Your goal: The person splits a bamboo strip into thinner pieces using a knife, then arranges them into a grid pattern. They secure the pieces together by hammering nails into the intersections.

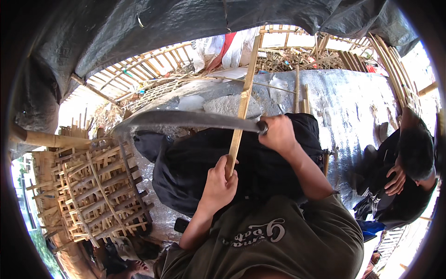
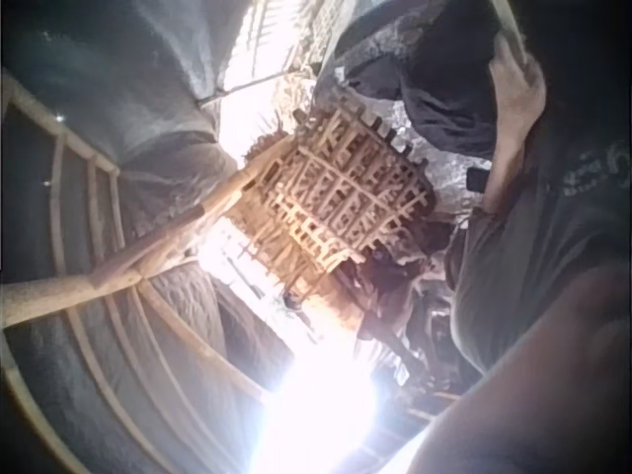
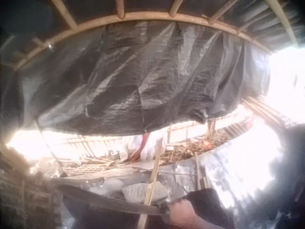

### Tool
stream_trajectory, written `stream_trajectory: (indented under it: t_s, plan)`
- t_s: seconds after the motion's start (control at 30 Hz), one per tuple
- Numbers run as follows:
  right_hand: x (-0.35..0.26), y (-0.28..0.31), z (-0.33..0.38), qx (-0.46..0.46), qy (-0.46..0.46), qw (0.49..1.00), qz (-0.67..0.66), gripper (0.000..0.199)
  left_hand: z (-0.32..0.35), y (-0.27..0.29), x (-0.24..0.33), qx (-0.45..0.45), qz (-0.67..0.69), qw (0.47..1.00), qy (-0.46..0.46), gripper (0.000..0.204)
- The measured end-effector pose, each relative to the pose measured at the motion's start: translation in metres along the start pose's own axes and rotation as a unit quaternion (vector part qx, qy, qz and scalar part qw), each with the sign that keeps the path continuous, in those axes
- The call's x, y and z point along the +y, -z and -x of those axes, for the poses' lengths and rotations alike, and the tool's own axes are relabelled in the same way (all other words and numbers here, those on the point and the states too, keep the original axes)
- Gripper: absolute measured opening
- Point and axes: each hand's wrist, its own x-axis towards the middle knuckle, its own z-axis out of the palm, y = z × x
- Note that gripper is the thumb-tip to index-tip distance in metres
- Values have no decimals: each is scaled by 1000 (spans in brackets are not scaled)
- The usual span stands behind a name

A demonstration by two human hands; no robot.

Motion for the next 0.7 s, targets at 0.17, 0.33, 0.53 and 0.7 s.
stream_trajectory:
  t_s: [0.17,0.33,0.53,0.7]
  plan:
    - [64,-8,-24,117,-120,984,-60,12,9,8,1,-38,11,999,18,20]
    - [73,7,-24,92,-162,978,-91,16,9,9,-12,-57,13,998,36,18]
    - [55,9,-30,92,-113,975,-169,19,2,2,-21,-3,-53,997,-51,23]
    - [50,8,-57,97,-163,832,-521,22,2,3,-30,16,-121,990,-75,29]
